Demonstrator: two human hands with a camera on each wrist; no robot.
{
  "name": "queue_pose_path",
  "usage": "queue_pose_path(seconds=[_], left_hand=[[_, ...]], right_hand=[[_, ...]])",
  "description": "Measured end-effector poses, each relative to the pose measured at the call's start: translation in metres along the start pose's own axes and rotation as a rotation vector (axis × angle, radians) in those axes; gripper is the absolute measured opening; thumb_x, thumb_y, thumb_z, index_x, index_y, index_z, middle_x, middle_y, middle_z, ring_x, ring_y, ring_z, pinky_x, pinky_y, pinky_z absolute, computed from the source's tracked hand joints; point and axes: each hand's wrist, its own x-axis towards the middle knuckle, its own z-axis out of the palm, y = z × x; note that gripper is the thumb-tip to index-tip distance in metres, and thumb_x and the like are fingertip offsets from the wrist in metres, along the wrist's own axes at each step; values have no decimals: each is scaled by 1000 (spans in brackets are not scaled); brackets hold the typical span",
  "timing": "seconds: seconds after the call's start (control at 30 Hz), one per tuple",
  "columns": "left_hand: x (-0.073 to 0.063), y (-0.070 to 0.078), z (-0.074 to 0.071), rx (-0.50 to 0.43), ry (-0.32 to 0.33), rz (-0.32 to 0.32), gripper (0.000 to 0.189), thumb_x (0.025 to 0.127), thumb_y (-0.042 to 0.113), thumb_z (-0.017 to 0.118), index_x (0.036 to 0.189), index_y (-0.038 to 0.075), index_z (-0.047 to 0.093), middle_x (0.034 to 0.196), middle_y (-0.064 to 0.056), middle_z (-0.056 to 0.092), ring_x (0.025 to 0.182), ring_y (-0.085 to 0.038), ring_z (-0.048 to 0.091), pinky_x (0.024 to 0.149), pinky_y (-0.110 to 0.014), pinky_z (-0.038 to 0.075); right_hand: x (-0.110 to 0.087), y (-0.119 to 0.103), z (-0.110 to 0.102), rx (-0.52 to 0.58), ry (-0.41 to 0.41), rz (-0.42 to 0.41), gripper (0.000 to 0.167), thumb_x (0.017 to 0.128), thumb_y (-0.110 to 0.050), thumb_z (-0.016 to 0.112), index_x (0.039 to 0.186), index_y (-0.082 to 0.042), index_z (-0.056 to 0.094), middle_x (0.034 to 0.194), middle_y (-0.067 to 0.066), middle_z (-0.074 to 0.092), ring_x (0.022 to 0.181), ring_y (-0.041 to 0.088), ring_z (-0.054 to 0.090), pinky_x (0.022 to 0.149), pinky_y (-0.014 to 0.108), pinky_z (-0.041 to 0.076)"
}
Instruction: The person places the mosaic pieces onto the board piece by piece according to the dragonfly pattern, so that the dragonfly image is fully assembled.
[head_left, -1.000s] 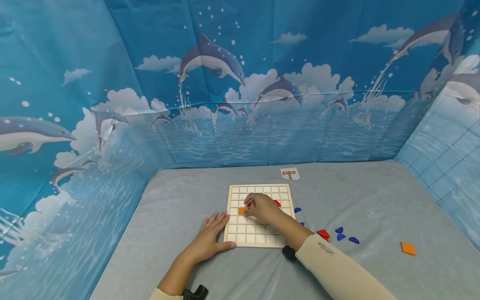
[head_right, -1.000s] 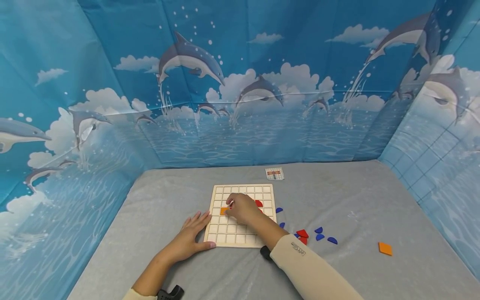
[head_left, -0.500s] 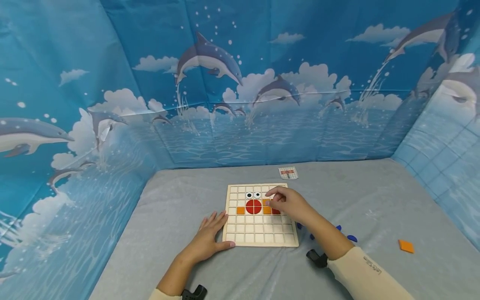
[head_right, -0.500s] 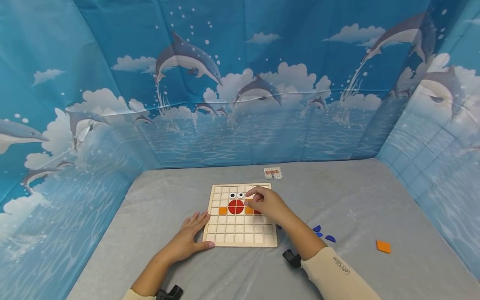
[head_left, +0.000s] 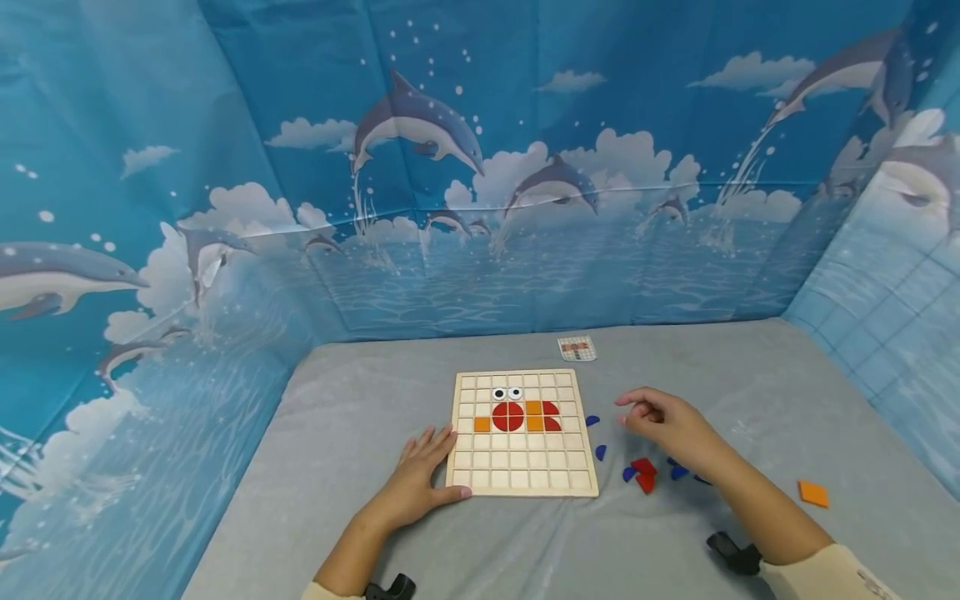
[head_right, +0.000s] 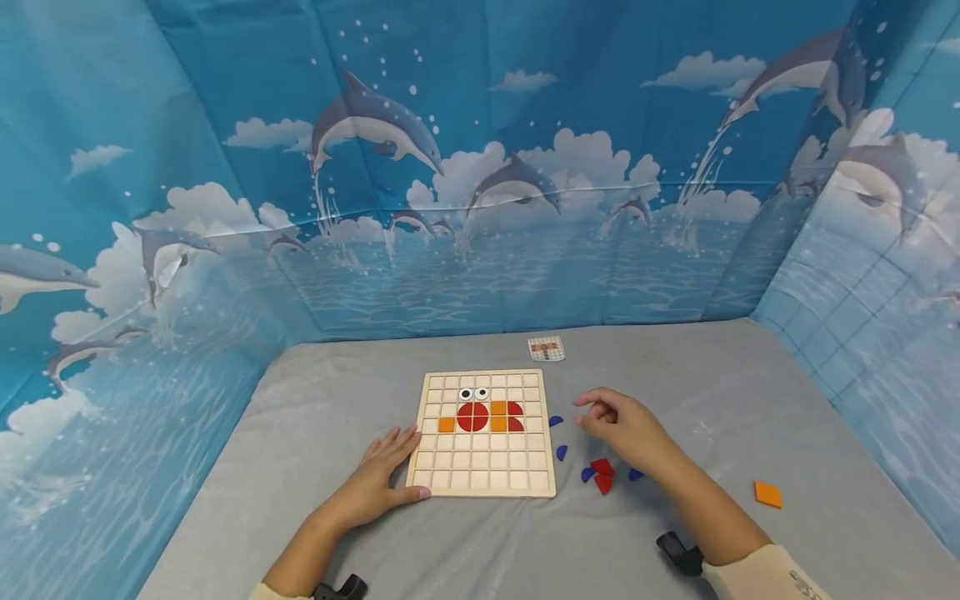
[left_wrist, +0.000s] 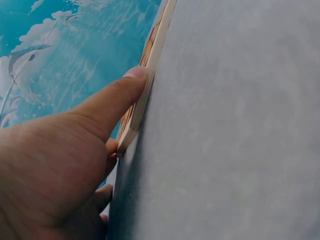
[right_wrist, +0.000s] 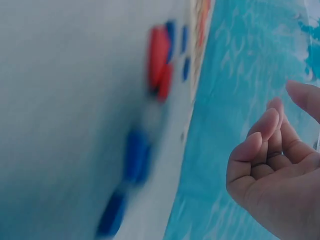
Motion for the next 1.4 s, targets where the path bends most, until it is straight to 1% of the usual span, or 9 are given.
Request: queue_pose_path(seconds=[0.17,0.4,0.73,0.9,1.03,1.17,1.23,1.37,1.4], left_hand=[[0,0,1,5,-8,-11,97,84,62,73,159,16,34,169,1,25,159,-32,11,127,-60,6],[1,-1,1,2,0,-4,97,84,60,74,159,13,34,168,-2,26,159,-35,12,126,-62,6],[1,-2,0,2,-5,-4,97,84,60,74,159,15,34,169,-1,26,159,-34,11,127,-61,6],[1,-2,1,5,-15,-18,97,84,61,73,160,17,33,169,1,24,159,-32,10,127,-60,5],[1,-3,1,8,-15,-13,97,84,61,74,160,17,33,169,1,24,159,-32,11,127,-60,6],[1,-3,1,4,-5,1,97,84,60,74,159,15,34,169,-1,26,159,-35,13,126,-62,7],[1,-3,1,3,-2,0,96,84,60,74,159,15,34,169,-1,26,159,-35,13,126,-62,7],[2,-3,1,0,-2,-6,96,84,61,73,159,15,34,169,0,25,159,-34,12,126,-62,7],[2,-3,1,-1,-1,-4,96,84,61,73,159,15,34,169,-1,26,159,-35,12,126,-62,7]], right_hand=[[-19,26,-20,-43,23,44,46,98,-39,66,131,-7,62,96,6,62,79,20,58,64,26,50],[-42,56,-45,-93,22,88,50,99,-40,64,134,-4,59,99,6,63,78,14,57,62,25,47],[-64,97,-70,-197,75,93,50,99,-39,65,131,-1,61,89,-2,61,71,5,53,58,23,44],[-71,111,-83,-228,78,128,53,99,-40,64,132,1,60,89,-3,60,69,3,51,56,24,42],[-76,122,-91,-237,67,196,58,100,-43,63,134,4,57,89,-2,59,66,7,52,55,26,44],[-76,130,-99,-240,23,273,69,96,-47,66,136,8,52,95,4,59,69,11,54,56,28,46],[-74,135,-104,-248,-10,286,72,94,-45,69,135,11,51,101,16,62,77,15,59,58,29,49],[-73,146,-110,-317,-37,239,67,89,-35,76,128,16,55,115,36,62,91,31,65,65,36,54],[-74,150,-111,-335,-32,225,64,89,-32,77,126,16,57,113,35,63,91,29,65,65,35,54]])
